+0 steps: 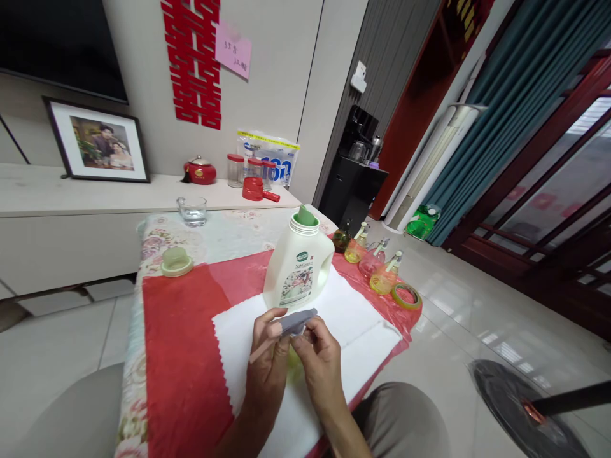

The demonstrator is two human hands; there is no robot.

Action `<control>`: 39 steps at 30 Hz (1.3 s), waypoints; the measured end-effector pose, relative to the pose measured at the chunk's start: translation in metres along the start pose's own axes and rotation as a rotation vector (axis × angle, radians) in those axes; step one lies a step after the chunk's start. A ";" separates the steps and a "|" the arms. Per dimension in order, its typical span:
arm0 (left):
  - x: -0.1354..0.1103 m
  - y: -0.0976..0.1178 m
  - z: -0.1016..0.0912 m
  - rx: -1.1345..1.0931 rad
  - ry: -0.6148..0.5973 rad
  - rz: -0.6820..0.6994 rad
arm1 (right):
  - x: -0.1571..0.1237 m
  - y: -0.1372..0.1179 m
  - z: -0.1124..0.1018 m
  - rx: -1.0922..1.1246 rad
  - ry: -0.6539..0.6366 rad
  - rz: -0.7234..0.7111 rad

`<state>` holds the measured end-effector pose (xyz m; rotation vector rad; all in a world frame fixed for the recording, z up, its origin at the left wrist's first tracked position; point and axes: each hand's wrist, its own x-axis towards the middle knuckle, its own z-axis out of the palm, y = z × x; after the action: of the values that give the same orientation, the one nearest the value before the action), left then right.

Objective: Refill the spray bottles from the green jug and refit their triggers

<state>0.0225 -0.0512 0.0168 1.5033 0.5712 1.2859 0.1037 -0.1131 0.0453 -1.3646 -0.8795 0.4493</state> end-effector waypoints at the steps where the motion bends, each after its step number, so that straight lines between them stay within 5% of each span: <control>1: 0.001 -0.001 0.000 -0.013 0.000 -0.015 | 0.000 0.001 0.001 0.020 0.014 0.023; 18: -0.001 0.002 0.005 -0.224 0.005 -0.133 | -0.002 0.001 0.011 0.059 0.045 0.050; 23: 0.002 0.000 0.006 -0.127 0.012 -0.046 | -0.007 0.005 0.002 -0.109 -0.077 -0.102; 28: 0.002 -0.001 0.006 -0.100 -0.023 -0.001 | -0.007 0.014 -0.009 -0.093 -0.140 -0.096; 39: -0.003 0.006 -0.002 0.024 -0.068 -0.002 | -0.004 0.016 0.003 -0.027 0.047 -0.119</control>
<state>0.0181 -0.0550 0.0204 1.5600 0.5453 1.2253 0.1017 -0.1113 0.0290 -1.3346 -0.9252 0.3134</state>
